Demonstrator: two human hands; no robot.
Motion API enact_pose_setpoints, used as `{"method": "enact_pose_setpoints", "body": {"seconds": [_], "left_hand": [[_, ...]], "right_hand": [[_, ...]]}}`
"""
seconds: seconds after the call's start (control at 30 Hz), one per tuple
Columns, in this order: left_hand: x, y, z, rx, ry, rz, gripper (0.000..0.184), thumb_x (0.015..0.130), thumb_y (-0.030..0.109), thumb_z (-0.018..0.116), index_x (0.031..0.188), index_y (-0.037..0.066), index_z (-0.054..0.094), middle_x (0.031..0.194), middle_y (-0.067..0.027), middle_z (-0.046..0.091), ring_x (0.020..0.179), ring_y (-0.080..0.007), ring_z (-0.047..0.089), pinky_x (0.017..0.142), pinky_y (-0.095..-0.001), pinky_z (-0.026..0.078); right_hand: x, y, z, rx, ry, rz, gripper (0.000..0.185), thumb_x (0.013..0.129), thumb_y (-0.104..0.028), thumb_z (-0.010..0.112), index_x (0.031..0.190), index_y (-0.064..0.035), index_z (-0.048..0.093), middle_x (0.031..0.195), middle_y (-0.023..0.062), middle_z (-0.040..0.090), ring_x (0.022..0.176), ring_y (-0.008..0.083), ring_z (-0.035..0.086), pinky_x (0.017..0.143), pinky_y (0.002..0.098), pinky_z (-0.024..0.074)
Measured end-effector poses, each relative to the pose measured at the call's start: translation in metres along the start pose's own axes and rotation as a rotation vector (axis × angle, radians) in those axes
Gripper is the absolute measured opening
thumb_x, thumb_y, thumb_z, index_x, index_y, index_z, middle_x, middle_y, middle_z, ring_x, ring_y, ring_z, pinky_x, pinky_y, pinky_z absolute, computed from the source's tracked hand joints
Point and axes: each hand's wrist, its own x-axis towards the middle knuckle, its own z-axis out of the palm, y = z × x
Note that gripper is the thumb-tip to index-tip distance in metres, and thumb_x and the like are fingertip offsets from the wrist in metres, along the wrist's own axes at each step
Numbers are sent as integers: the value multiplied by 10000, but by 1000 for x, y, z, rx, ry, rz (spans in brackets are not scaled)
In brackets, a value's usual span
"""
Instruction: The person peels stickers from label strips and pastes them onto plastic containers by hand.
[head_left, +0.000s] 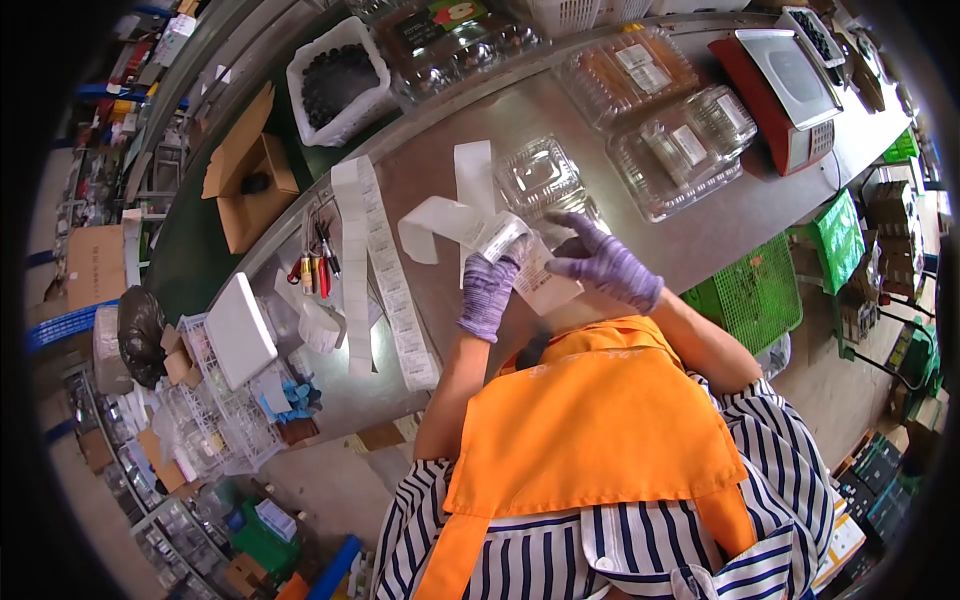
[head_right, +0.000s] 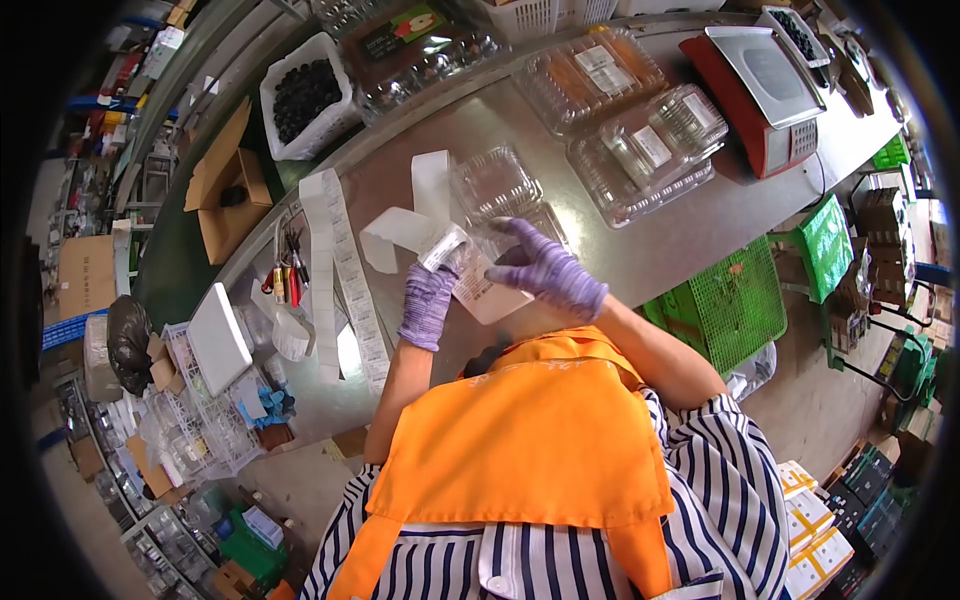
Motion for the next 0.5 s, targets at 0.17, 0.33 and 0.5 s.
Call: {"method": "enact_pose_setpoints", "body": {"seconds": [0.17,0.33,0.5], "left_hand": [[10,1,-11,-304,98,-393,282,787,315,634,919,65,636,603,5,537,457,-60,441,431,-199,353],[-8,20,-4,-321,-114,-581,229,795,344,619,730,144,530,439,56,381,288,-52,286,283,-202,205],[-9,5,2,-430,8,-552,189,780,306,642,787,140,551,492,37,463,299,-57,332,279,-197,221]], "right_hand": [[4,0,6,40,-35,-175,551,764,-37,613,1267,-121,403,881,58,576,791,123,532,746,281,451],[3,5,1,-517,27,-355,349,732,-52,630,1070,-113,568,945,101,583,829,262,580,748,342,471],[5,-1,0,-753,123,-803,173,734,-99,642,901,-69,612,919,88,573,819,276,558,718,335,463]]}}
